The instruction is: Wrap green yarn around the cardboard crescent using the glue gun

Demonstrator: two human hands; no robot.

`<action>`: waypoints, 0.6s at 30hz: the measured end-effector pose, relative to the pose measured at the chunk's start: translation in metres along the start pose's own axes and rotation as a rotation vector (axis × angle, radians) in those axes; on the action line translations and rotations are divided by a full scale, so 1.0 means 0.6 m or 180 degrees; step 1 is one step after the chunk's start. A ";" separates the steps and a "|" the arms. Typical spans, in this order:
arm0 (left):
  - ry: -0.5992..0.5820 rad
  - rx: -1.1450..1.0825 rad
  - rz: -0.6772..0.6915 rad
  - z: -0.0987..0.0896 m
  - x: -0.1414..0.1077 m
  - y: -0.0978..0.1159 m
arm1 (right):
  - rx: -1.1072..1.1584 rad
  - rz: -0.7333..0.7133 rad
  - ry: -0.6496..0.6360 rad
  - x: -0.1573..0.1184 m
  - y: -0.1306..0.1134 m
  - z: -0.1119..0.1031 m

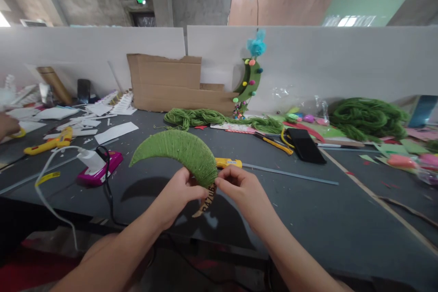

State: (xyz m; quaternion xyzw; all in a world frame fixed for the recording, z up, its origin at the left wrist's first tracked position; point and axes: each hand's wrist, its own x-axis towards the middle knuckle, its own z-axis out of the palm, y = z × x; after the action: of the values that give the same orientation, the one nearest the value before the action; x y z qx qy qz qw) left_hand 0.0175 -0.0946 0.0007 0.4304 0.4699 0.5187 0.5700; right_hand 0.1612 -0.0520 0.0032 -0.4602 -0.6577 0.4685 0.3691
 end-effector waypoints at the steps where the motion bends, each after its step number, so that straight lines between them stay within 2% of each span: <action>1: 0.0061 -0.0006 -0.0005 0.002 -0.001 -0.001 | -0.0008 -0.0007 0.0024 0.000 0.001 0.002; 9: 0.0343 0.0221 0.0027 0.007 -0.002 -0.004 | -0.0023 -0.0046 0.0119 -0.001 0.006 0.011; 18: 0.0329 0.0155 0.0055 0.008 -0.002 -0.002 | -0.0038 -0.0046 0.0094 -0.003 0.002 0.014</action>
State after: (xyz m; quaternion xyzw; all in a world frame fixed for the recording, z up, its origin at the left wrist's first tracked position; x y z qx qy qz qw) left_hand 0.0225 -0.0959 0.0004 0.4207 0.5074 0.5336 0.5299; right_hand 0.1544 -0.0556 -0.0007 -0.4645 -0.6583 0.4550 0.3794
